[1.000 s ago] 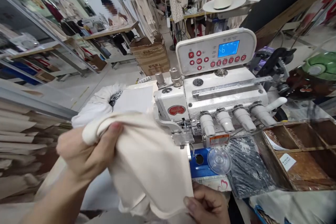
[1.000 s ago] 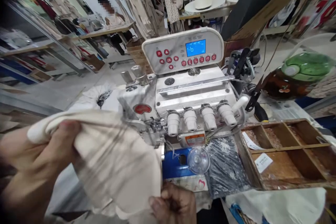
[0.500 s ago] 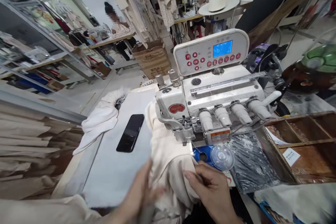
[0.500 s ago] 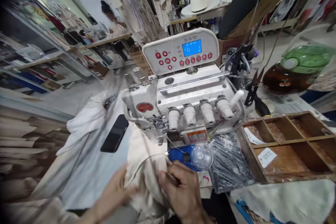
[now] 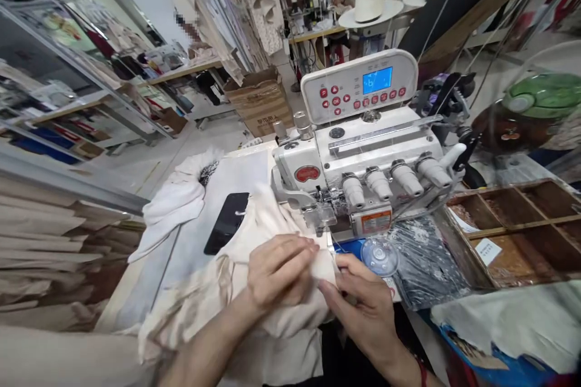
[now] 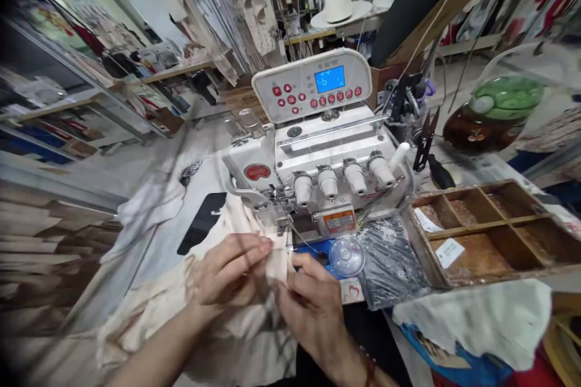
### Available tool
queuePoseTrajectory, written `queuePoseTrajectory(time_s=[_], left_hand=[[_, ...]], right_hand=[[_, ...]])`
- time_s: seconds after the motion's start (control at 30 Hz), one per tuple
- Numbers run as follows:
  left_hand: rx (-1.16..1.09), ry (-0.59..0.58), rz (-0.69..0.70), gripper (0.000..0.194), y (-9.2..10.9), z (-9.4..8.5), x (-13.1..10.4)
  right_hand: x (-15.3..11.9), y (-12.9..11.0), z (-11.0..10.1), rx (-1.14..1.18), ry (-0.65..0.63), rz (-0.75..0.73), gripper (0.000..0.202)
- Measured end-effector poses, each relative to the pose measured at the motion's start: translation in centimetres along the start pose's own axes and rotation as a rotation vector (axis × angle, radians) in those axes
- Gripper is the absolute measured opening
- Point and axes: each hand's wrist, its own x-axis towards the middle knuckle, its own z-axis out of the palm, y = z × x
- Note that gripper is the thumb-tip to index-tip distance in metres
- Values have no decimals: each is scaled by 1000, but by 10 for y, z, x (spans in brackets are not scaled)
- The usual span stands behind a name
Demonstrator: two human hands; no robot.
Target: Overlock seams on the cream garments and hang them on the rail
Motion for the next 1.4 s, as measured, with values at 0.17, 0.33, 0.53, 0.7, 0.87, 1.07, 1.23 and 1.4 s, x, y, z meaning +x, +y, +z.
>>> queuePoseTrajectory(time_s=[0.17,0.33,0.53,0.7,0.87,1.07,1.23,1.4], left_hand=[[-66,55,-4,17,13,8,8],[-131,-189,-306,7,12,-12,25],[-232,-277,-311,6,6,-11,30],[-9,-84,56,16,4,-7,17],[79,-268,116,32,16,-12,12],[283,-318,-23,44,26,-7,16],[269,-262,-348,69,0,-12,-40],[316,-304,-657,63,-8,-48,-111]], right_hand=[[-8,6,5,-186,53,-77,21],[-14,12,8,-124,210,-56,12],[-11,5,6,8,134,31,23],[-30,22,14,93,251,233,32],[-40,26,14,123,237,326,32],[-11,16,6,66,209,289,32],[-5,17,10,72,100,294,39],[-26,9,0,43,-225,484,53]])
